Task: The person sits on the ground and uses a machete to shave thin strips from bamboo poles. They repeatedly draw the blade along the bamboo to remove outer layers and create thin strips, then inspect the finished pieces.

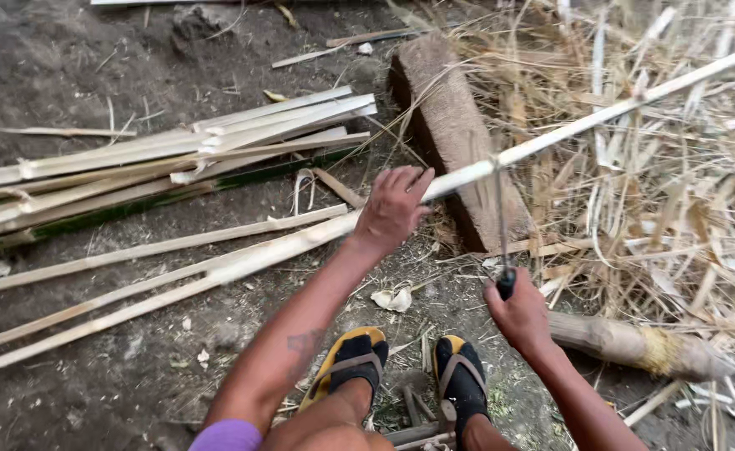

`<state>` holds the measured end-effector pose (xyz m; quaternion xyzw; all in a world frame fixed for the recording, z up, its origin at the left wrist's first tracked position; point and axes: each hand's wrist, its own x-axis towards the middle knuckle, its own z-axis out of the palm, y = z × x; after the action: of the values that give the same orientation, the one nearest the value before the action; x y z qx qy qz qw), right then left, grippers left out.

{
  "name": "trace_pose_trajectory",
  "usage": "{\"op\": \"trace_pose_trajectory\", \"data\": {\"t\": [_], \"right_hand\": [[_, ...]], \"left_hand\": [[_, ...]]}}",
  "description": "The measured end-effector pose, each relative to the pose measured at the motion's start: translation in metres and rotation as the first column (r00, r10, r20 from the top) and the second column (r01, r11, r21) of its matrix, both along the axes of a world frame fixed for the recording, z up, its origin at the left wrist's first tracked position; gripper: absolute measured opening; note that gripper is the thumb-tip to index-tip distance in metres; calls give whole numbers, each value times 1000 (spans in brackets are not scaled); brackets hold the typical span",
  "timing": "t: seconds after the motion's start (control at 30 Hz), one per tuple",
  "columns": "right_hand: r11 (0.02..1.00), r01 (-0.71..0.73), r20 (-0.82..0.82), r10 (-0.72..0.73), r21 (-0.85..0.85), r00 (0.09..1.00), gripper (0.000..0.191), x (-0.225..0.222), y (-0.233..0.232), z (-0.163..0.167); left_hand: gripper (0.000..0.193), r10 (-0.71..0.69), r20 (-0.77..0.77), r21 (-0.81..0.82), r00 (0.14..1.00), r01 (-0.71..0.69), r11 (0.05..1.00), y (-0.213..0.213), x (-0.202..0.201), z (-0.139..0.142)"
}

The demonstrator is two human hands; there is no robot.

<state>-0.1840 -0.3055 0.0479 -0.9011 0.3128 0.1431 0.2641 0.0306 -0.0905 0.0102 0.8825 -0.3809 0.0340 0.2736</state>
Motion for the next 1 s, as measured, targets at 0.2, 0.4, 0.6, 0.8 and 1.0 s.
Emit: {"op": "trace_pose_trajectory", "data": {"t": [0.2, 0.4, 0.6, 0.8, 1.0], "right_hand": [[939, -256, -96, 240, -230, 966, 43, -3, -16, -12], [994, -39, -287, 8, -103, 958, 34, 16, -16, 15], [938, -345, -360, 320, -7, 877, 35, 36, 11, 45], [950, -311, -405, 285, 1, 869, 35, 45, 11, 59], [965, -263, -338, 242, -17, 909, 33, 42, 17, 53]], "left_hand": [[102, 251, -495, 498, 832, 35, 867, 53, -36, 16], [41, 443, -506, 556, 740, -112, 824, 64, -41, -2], [24, 391, -534, 544, 750, -50, 838, 28, -50, 10], [28, 373, -490, 581, 788, -24, 813, 46, -48, 24], [17, 330, -450, 551, 830, -33, 834, 59, -51, 13]]}}
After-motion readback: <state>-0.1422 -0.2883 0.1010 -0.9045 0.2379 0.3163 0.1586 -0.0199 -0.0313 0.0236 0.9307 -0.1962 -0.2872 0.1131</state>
